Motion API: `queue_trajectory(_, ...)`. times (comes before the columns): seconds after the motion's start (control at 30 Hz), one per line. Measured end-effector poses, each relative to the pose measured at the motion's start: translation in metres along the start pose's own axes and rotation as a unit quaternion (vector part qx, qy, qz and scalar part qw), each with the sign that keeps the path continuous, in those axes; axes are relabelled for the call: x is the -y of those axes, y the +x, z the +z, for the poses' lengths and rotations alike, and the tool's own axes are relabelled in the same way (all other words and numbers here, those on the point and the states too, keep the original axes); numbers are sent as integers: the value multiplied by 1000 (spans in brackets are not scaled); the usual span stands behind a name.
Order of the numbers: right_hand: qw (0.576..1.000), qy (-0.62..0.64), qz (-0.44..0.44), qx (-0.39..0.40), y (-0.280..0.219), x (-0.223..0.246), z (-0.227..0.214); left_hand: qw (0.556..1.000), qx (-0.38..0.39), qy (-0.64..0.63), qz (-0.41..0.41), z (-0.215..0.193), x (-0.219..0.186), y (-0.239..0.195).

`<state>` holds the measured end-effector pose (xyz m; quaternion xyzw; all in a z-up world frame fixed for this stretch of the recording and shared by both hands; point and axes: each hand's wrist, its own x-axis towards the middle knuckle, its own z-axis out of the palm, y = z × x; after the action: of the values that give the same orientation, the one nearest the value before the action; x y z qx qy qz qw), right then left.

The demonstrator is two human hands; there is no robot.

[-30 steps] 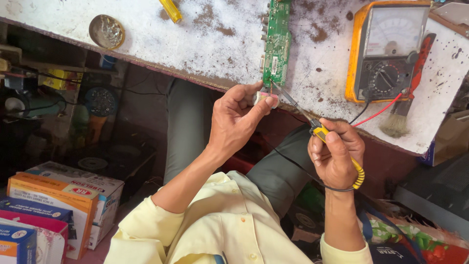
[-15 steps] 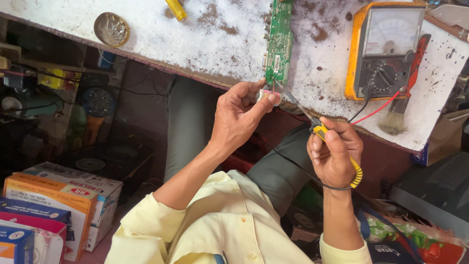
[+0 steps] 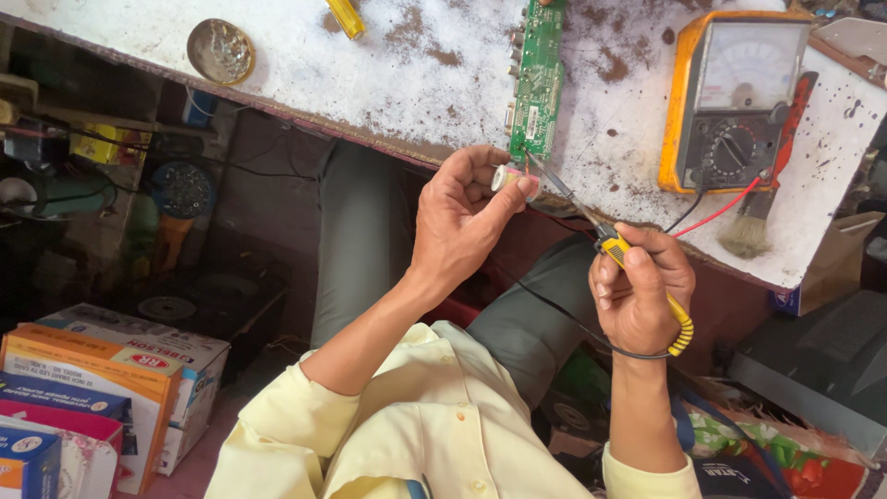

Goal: The person uses a soldering iron and solder wire to attach components to a green circuit board. They hold the board with one hand and apply heat and solder with the other, occasionally using pliers to adjust parts.

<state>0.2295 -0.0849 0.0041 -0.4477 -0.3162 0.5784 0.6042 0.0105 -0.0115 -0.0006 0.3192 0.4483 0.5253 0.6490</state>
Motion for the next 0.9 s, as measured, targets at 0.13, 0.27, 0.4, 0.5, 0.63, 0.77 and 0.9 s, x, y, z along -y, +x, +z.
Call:
queue_trajectory(0.13,1000,-3,-5,0,-1,1,1,1000,-2,-3,11,1,1,-1)
queue_trajectory(0.27,1000,2,5,-2,0,1,1,1000,-7,4,-1,0,0,-1)
queue_trajectory(0.4,1000,8,2,15,0,1,1,1000,-1,16,0,-2,-1,0)
queue_trajectory(0.5,1000,7,4,17,0,0,1,1000,6,16,5,-2,-2,0)
queue_trajectory(0.63,1000,12,7,21,1,-1,0,1000,6,10,5,-2,-1,0)
queue_trajectory(0.77,1000,14,10,20,1,-2,-1,1000,2,25,-2,-3,-2,0)
queue_trajectory(0.9,999,20,11,23,0,-4,-2,1000,5,20,2,-3,-1,1)
